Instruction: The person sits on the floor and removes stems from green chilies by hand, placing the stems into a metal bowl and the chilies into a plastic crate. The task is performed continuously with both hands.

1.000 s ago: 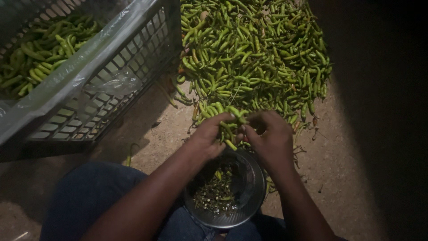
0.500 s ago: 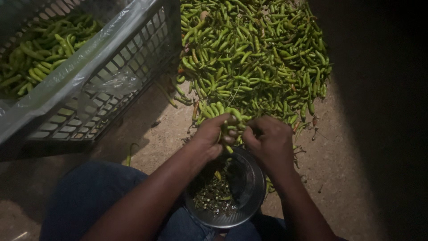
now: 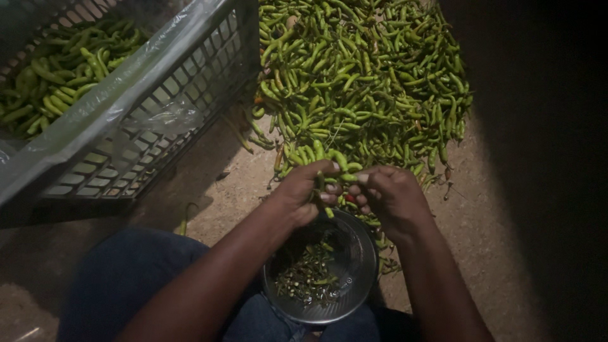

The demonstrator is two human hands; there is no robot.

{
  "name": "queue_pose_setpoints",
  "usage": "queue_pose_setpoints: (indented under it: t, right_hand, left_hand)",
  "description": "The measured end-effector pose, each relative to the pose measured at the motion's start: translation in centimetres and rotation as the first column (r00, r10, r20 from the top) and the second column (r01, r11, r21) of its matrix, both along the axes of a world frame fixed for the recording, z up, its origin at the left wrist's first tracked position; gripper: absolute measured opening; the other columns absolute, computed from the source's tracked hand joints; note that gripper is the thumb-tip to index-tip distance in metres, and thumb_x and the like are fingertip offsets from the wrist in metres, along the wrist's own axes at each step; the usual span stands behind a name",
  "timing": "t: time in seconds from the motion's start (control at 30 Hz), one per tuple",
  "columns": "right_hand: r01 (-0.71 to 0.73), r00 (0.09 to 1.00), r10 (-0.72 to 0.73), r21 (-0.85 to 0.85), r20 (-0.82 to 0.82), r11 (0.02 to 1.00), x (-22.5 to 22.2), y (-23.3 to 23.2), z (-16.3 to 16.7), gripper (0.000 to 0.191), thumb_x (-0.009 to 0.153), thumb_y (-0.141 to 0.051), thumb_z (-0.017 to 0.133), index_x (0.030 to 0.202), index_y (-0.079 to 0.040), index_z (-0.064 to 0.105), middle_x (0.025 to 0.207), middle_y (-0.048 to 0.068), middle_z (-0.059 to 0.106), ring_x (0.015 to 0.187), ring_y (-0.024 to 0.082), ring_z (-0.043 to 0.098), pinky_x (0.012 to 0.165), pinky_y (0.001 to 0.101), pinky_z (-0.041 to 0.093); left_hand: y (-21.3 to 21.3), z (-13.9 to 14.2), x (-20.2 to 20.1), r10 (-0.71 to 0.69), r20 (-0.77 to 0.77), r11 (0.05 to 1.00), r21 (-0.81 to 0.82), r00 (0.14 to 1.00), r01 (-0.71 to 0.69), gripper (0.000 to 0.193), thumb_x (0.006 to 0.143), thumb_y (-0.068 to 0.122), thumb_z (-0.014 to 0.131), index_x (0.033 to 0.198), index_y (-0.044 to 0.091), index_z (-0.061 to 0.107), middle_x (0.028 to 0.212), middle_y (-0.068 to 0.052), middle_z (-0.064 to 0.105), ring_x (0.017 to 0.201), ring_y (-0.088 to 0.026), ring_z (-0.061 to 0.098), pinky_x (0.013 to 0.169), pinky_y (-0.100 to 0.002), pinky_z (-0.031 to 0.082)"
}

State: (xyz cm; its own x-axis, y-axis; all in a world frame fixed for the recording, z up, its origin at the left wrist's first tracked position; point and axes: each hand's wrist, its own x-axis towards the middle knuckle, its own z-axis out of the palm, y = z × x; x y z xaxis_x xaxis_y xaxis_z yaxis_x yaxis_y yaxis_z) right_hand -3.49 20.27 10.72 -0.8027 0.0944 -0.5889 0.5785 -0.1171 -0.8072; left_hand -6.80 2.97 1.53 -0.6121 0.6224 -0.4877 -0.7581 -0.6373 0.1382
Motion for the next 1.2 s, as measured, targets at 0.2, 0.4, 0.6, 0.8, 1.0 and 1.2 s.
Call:
queue_pose_setpoints:
  t: [0.2, 0.4, 0.6, 0.8, 1.0, 1.2]
  right_hand:
    - [-0.016, 1.000, 0.016, -0.014, -0.018, 1.000, 0.0, 0.6, -0.8, 0.009, 0.087, -0.004, 0.067, 0.090, 0.003, 0.069, 0.074, 0.011, 0.070, 0.060, 0.015, 0.064, 0.053, 0.0288, 0.050]
    - [-0.059, 0.997, 0.055, -0.079, -0.044, 0.995, 0.1, 1.1, -1.1, 0.010, 0.090, -0.008, 0.066, 0.091, 0.002, 0.068, 0.073, 0.009, 0.068, 0.058, 0.014, 0.061, 0.052, 0.0279, 0.048]
    - [-0.001, 0.999, 0.005, -0.076, 0.044, 0.997, 0.0, 0.4, -0.5, 0.008, 0.090, -0.008, 0.063, 0.093, 0.000, 0.066, 0.073, 0.006, 0.065, 0.059, 0.014, 0.059, 0.053, 0.0290, 0.047]
    - [-0.081, 0.993, 0.109, 0.440, -0.041, 0.895, 0.2, -1.6, 0.2, 0.015, 0.090, -0.009, 0.064, 0.093, 0.003, 0.071, 0.072, 0.009, 0.069, 0.058, 0.016, 0.061, 0.053, 0.0303, 0.049]
    - [-0.032, 0.986, 0.081, 0.318, -0.143, 0.947, 0.3, -1.2, -0.9, 0.013, 0.090, -0.007, 0.062, 0.093, 0.004, 0.069, 0.075, 0.009, 0.067, 0.060, 0.013, 0.059, 0.055, 0.0276, 0.053]
    - [0.203, 0.979, -0.205, -0.195, 0.010, 0.960, -0.4, 0.7, -1.6, 0.011, 0.091, -0.010, 0.059, 0.092, -0.003, 0.067, 0.077, 0.004, 0.063, 0.062, 0.012, 0.054, 0.051, 0.0265, 0.044]
  left_hand:
    - [0.0, 0.0, 0.0, -0.007, -0.002, 0.999, -0.034, 1.000, 0.007, 0.017, 0.086, 0.007, 0.067, 0.096, 0.003, 0.054, 0.080, -0.007, 0.055, 0.056, -0.009, 0.051, 0.041, -0.020, 0.040]
    - [-0.3, 0.5, -0.1, -0.025, -0.015, 1.000, -0.009, 1.000, 0.025, 0.019, 0.085, 0.006, 0.069, 0.096, 0.004, 0.054, 0.080, -0.007, 0.056, 0.055, -0.009, 0.053, 0.040, -0.019, 0.042]
    - [-0.5, 0.2, -0.1, -0.027, -0.018, 1.000, -0.003, 0.999, 0.027, 0.017, 0.086, 0.005, 0.067, 0.096, 0.003, 0.053, 0.082, -0.009, 0.058, 0.056, -0.009, 0.055, 0.041, -0.019, 0.045]
    - [0.1, -1.4, 0.2, 0.027, -0.024, 1.000, -0.003, 0.999, -0.027, 0.015, 0.086, 0.007, 0.067, 0.095, 0.003, 0.055, 0.079, -0.007, 0.057, 0.055, -0.009, 0.052, 0.042, -0.021, 0.042]
    - [-0.1, -1.6, 0.1, 0.049, -0.062, 0.998, 0.029, 0.997, -0.047, 0.015, 0.087, 0.009, 0.067, 0.095, 0.002, 0.056, 0.080, -0.009, 0.057, 0.059, -0.012, 0.053, 0.044, -0.023, 0.041]
    - [-0.7, -0.5, 0.0, 0.071, -0.091, 0.994, 0.085, 0.993, -0.063, 0.012, 0.086, 0.007, 0.063, 0.097, 0.004, 0.059, 0.088, -0.011, 0.064, 0.062, -0.013, 0.055, 0.047, -0.023, 0.043]
